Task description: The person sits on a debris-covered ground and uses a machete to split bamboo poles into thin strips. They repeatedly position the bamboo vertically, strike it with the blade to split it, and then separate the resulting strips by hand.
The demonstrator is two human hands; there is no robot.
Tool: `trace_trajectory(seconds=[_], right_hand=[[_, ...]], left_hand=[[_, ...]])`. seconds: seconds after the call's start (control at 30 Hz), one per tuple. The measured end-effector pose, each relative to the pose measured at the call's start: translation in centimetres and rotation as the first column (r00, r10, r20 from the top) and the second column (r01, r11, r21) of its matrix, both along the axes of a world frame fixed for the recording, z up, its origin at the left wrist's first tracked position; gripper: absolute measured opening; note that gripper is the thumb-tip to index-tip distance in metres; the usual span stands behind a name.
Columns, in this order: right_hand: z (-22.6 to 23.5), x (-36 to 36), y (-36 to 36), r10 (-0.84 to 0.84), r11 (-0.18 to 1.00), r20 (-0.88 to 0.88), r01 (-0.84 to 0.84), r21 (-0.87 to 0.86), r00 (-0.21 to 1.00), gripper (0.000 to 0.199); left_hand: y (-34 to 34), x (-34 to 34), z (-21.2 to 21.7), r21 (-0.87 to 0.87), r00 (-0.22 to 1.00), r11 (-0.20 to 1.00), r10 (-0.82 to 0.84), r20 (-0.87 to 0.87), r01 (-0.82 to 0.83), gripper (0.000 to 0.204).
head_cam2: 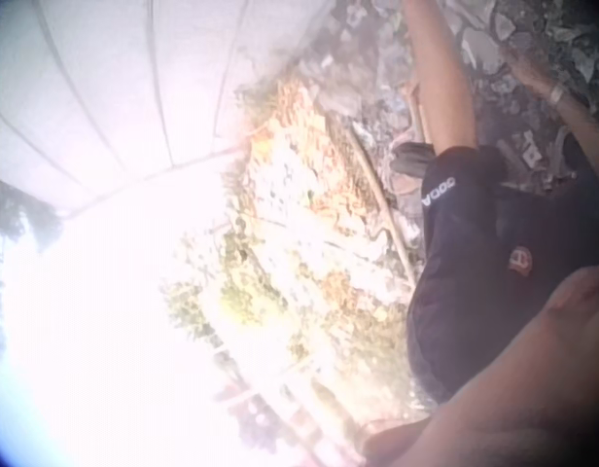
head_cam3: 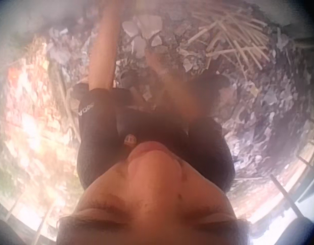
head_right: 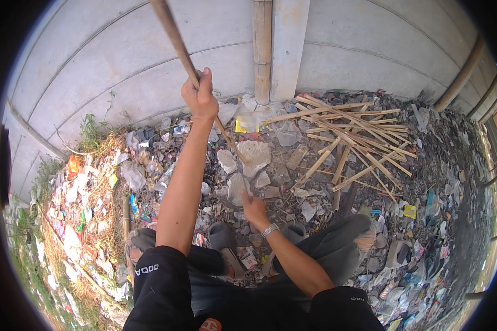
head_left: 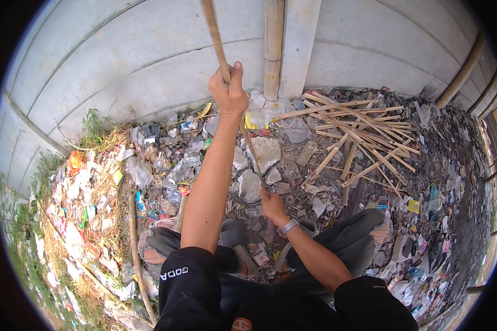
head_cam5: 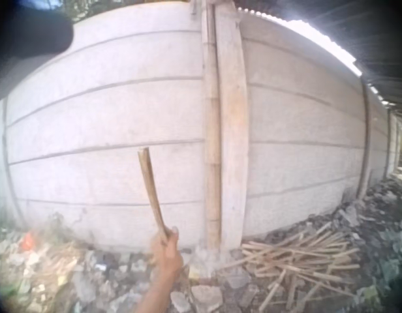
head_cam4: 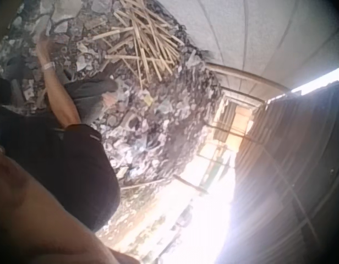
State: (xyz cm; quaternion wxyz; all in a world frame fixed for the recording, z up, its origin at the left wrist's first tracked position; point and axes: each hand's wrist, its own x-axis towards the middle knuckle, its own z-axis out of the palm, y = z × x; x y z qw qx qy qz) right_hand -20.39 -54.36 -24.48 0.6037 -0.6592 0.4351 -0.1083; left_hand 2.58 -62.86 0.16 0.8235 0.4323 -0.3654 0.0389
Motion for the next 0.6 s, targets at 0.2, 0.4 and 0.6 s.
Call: trace_trajectory(seconds=[0.2,0.4,0.6], right_hand=[[-2.8,-3.8,-1.7,-0.663,0.524,-0.078,0.536,0.662,0.744,0.057],[9.3,-1.9,-6.7,-0.325,0.945,0.53,0.256,0.203,0.783,0.051],[6.3,-1.3,-1.6,-0.291,0.956,0.579,0.207,0.209,0.762,0.052]], left_hand=[[5.0,4.5,0.0,-0.054,0.96,0.964,-0.263,-0.101,0.259,0.04],[8.1,7.4,-0.4,0.026,0.888,0.889,-0.454,-0.071,0.457,0.029],[7.7,5.4,0.0,0.063,0.979,0.977,-0.202,-0.025,0.203,0.032]])
